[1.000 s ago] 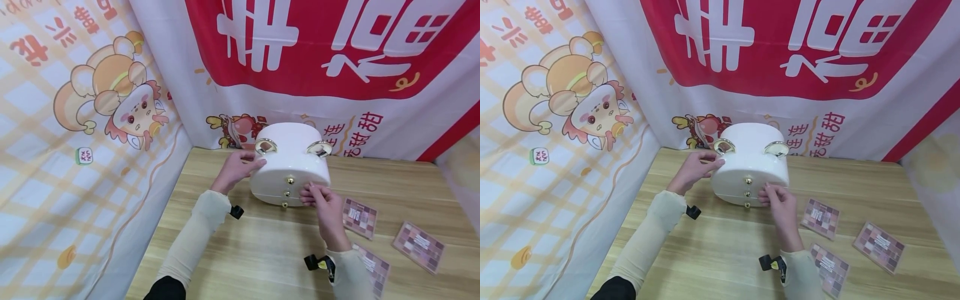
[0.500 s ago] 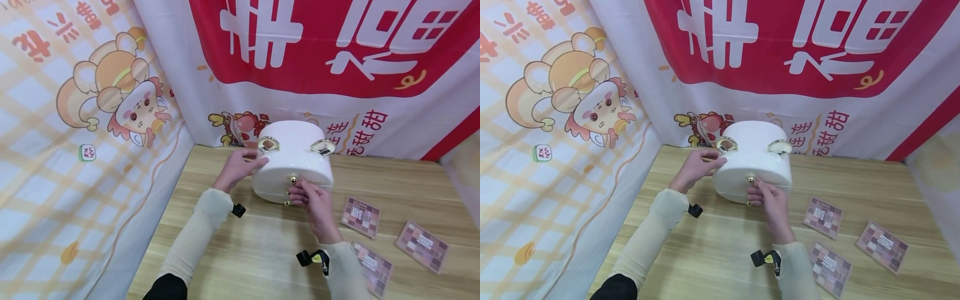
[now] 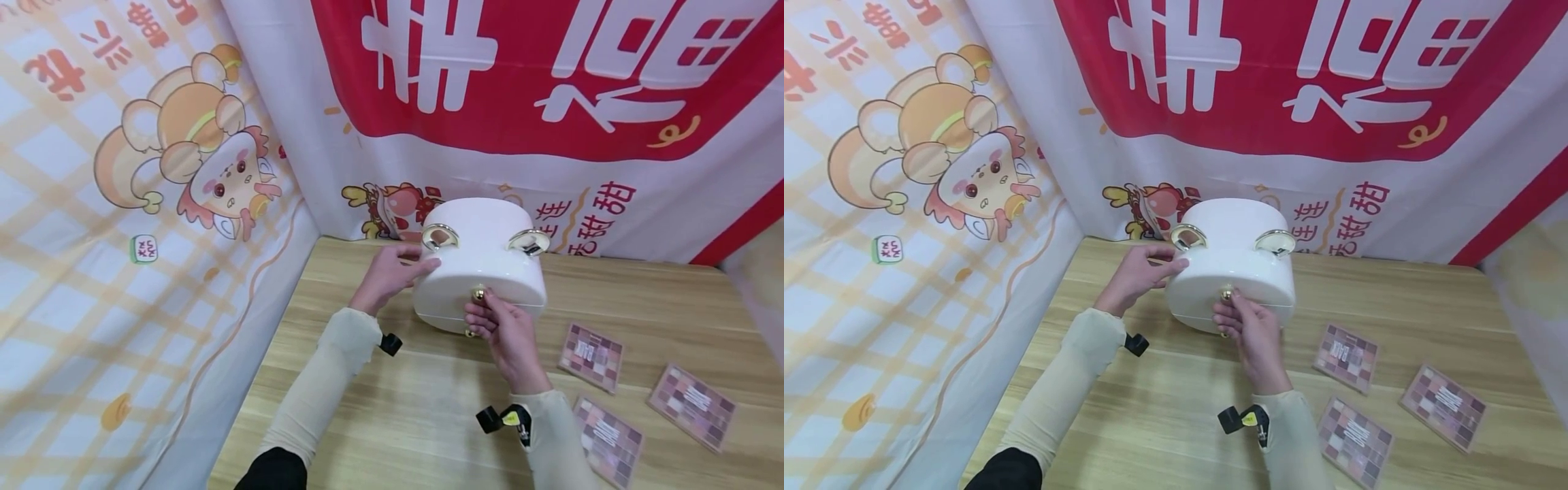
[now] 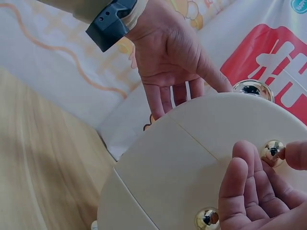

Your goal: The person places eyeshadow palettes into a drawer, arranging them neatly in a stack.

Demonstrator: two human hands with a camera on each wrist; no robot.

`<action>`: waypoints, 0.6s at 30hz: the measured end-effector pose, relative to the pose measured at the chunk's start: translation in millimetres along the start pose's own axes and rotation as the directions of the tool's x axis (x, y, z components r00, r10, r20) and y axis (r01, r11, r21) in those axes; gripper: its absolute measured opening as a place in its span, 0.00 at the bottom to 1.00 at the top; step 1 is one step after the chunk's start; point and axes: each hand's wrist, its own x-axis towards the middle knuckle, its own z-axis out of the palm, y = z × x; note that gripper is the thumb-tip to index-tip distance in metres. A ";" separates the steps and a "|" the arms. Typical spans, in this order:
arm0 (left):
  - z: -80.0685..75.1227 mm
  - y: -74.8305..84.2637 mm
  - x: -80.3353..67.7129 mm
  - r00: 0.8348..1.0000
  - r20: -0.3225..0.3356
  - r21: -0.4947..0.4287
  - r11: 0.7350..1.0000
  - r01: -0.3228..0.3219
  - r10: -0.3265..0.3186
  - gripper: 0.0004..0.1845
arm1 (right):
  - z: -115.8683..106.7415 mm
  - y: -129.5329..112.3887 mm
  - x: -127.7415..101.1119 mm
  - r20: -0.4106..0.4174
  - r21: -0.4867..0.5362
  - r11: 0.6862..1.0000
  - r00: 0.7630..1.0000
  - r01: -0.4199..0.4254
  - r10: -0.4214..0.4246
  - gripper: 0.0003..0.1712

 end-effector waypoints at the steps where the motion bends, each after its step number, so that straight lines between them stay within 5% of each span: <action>1: -0.1 -0.2 0.0 1.000 -0.003 0.003 1.000 -0.003 0.003 0.40 | 0.1 0.1 0.1 0.001 -0.004 1.000 1.000 0.000 0.000 0.14; 18: -1.7 1.5 1.5 1.000 0.017 0.030 0.999 0.012 -0.013 0.40 | -6.4 7.7 -13.0 -0.009 -0.041 0.999 1.000 0.004 -0.004 0.16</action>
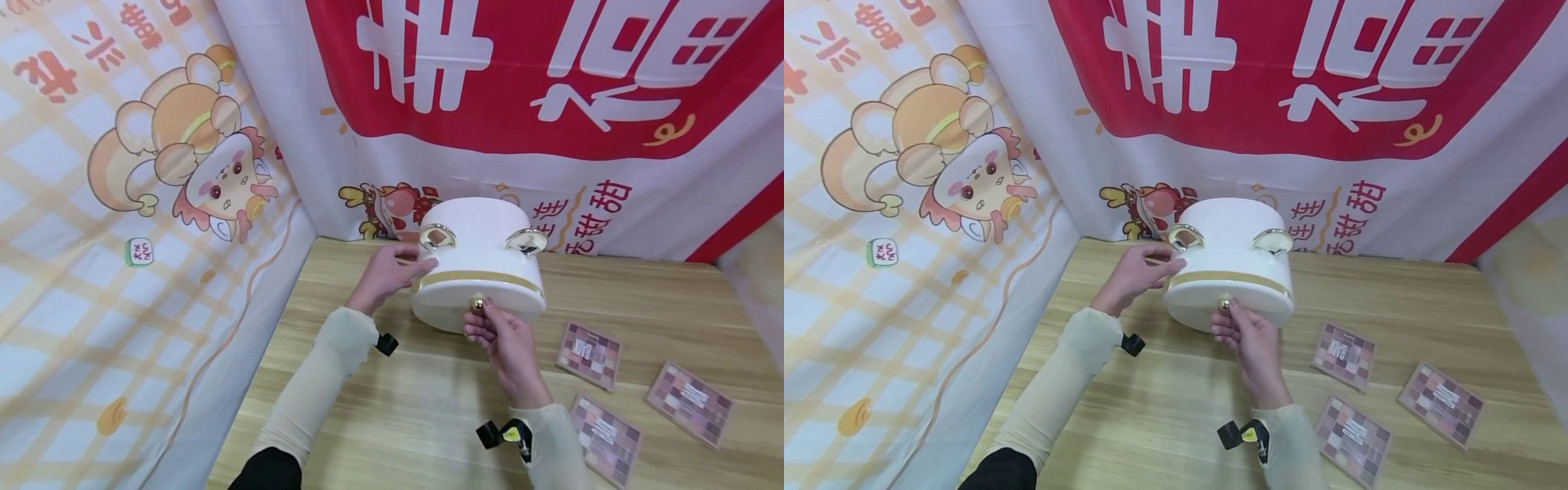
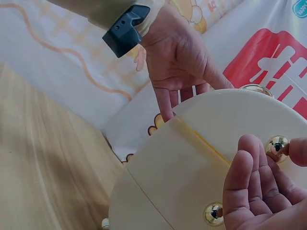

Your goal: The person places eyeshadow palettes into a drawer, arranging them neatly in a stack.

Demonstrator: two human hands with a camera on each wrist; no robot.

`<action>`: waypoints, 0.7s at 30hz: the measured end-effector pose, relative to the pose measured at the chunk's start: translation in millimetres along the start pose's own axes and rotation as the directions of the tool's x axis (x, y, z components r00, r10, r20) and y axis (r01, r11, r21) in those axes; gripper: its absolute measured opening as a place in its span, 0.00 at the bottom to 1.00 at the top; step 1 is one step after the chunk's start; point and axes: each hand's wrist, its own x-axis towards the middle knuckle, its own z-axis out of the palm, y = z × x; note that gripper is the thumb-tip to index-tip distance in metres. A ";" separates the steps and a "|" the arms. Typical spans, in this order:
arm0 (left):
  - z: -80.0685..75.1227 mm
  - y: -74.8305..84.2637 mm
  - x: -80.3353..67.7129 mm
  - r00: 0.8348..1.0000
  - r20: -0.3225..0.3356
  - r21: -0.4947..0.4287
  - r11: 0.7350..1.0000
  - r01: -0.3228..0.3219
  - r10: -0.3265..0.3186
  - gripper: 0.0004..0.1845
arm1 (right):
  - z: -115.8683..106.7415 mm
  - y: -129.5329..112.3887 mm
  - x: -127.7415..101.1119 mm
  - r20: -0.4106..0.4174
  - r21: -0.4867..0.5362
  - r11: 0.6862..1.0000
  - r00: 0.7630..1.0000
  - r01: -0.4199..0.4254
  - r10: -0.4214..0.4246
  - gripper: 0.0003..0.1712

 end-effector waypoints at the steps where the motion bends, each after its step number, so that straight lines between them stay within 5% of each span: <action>1: -0.5 0.0 -0.1 1.000 -0.001 0.002 1.000 0.001 -0.001 0.40 | -0.1 0.5 -1.2 -0.001 -0.003 1.000 1.000 -0.006 0.006 0.16; 21: -0.5 -0.6 1.4 1.000 0.000 -0.008 1.000 0.011 -0.011 0.41 | -1.7 12.5 -26.3 0.030 -0.032 1.000 1.000 0.002 -0.001 0.14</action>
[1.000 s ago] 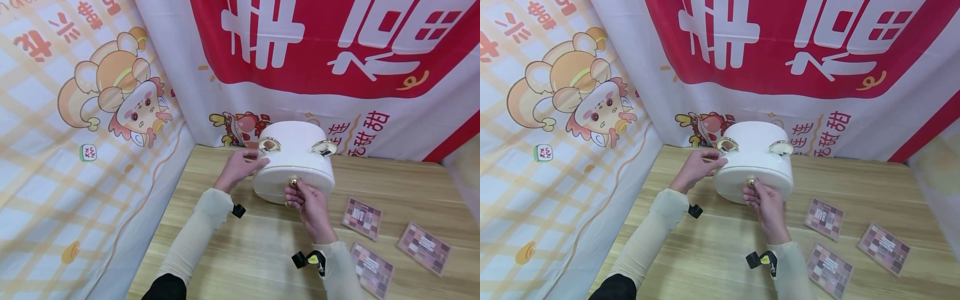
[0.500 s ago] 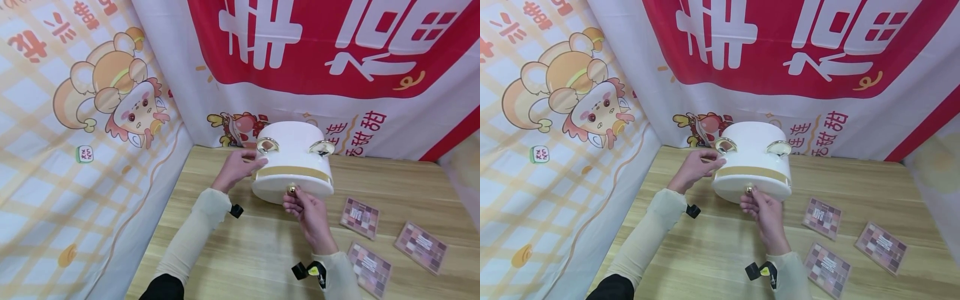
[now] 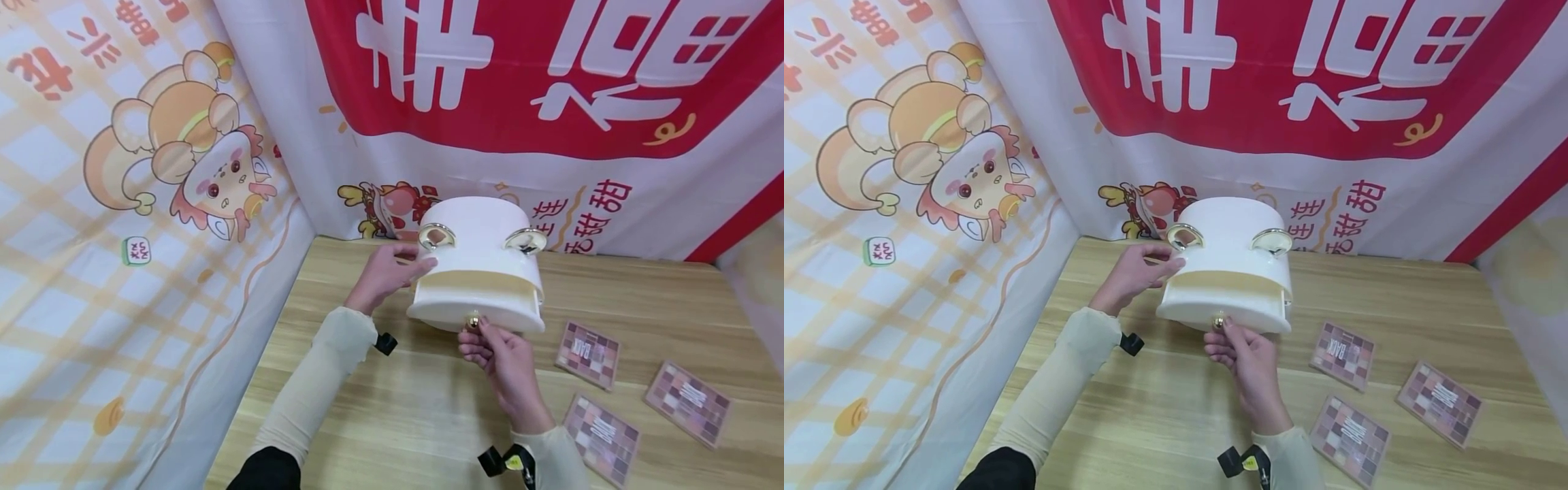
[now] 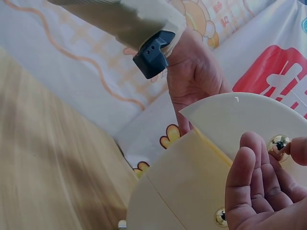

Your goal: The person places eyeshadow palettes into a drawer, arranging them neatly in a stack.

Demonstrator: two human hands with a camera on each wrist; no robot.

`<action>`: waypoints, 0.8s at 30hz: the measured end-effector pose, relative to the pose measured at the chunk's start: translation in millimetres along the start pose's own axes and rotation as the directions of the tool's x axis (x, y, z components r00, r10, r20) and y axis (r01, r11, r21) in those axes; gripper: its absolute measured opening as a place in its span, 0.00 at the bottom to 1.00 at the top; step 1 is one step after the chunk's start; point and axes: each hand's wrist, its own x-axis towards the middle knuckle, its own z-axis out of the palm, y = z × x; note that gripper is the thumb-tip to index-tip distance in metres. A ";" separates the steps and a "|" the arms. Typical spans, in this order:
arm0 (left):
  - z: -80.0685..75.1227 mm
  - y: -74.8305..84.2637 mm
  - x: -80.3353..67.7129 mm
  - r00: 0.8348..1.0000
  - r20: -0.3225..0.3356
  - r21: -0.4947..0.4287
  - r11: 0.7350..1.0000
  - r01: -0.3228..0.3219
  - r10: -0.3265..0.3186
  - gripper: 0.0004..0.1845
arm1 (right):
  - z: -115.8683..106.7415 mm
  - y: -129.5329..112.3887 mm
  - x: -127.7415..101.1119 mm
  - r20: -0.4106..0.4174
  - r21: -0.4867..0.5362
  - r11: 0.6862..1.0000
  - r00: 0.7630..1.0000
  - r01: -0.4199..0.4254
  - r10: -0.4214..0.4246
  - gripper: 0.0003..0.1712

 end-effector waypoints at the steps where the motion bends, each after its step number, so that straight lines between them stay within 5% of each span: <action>1: 0.0 0.0 0.1 1.000 -0.001 0.003 1.000 0.000 0.000 0.41 | -0.1 0.5 -1.2 -0.001 -0.003 1.000 1.000 0.000 0.000 0.14; 24: -0.2 -1.6 2.8 1.000 -0.002 0.030 0.999 0.011 -0.011 0.46 | -1.5 16.1 -33.5 -0.003 -0.034 0.997 0.998 0.070 -0.070 0.13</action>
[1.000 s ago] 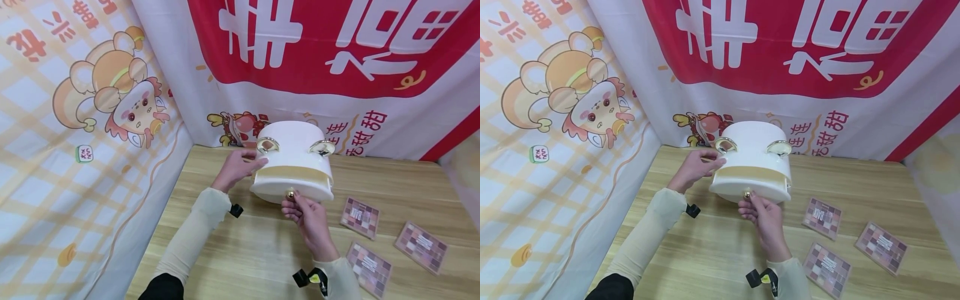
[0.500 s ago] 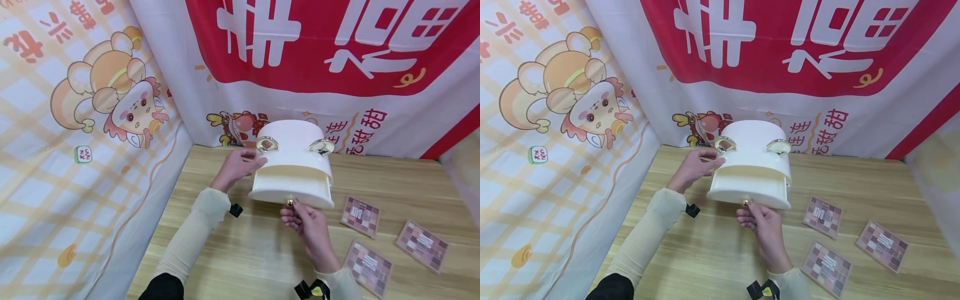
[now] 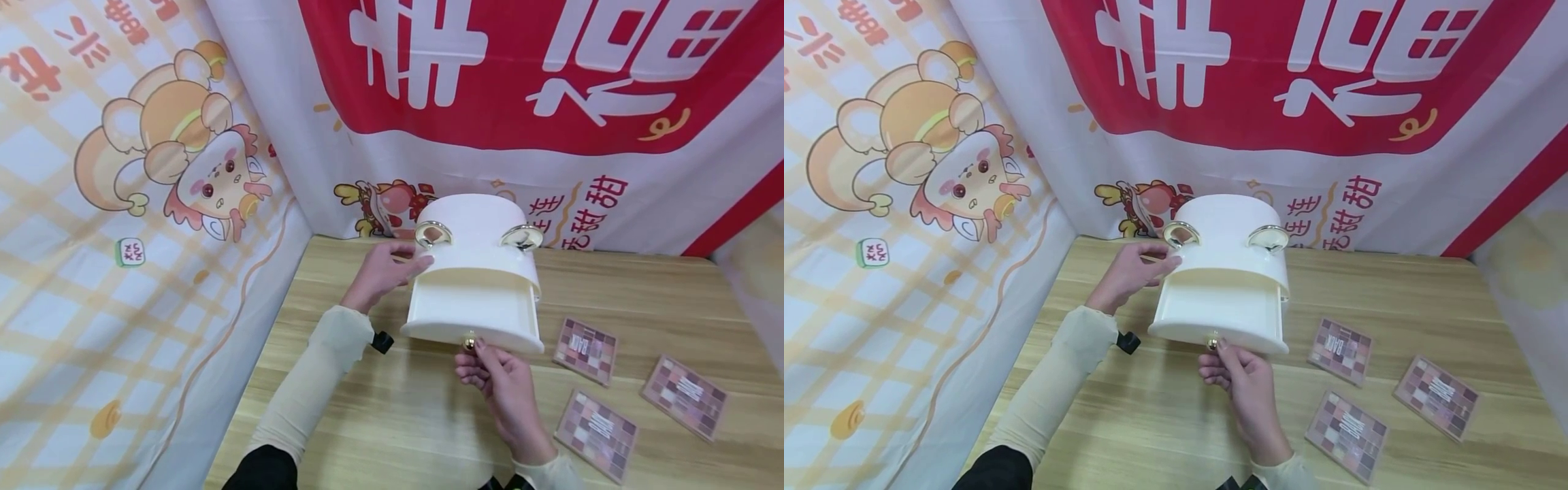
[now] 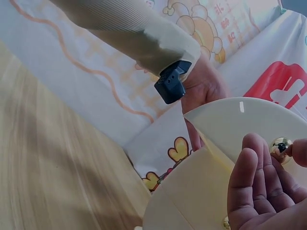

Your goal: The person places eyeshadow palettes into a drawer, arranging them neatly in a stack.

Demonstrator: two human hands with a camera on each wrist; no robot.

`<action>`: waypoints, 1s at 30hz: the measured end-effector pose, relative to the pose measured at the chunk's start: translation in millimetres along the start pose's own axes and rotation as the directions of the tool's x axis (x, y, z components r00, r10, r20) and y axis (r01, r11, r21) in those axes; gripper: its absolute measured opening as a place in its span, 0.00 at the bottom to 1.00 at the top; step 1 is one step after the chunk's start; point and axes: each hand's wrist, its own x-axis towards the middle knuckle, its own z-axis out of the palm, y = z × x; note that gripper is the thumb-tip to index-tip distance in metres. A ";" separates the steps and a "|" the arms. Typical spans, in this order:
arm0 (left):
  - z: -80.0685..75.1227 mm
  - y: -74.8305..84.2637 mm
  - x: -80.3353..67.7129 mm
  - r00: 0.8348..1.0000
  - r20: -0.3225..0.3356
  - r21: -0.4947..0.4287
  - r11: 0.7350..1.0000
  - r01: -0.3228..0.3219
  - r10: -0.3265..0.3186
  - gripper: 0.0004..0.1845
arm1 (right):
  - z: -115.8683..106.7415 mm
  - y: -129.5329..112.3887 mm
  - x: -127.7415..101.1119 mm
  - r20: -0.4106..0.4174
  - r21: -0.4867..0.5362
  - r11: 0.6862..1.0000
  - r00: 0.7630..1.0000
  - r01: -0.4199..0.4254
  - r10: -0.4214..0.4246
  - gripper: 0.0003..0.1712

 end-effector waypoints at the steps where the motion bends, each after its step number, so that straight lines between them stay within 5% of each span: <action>1: 0.0 0.4 -0.3 1.000 0.000 0.002 1.000 0.002 -0.002 0.46 | 0.5 -0.1 -0.9 -0.002 -0.001 1.000 1.000 0.002 -0.002 0.12; 21: 1.9 0.9 -2.4 1.000 0.010 0.011 1.000 -0.005 0.005 0.44 | -1.2 6.8 -6.6 -0.007 0.054 0.998 0.999 0.035 -0.034 0.11; 30: 0.6 0.9 -3.4 1.000 0.014 -0.011 1.000 -0.011 0.011 0.40 | -4.1 7.8 -6.8 0.070 0.092 0.993 0.995 0.070 -0.077 0.11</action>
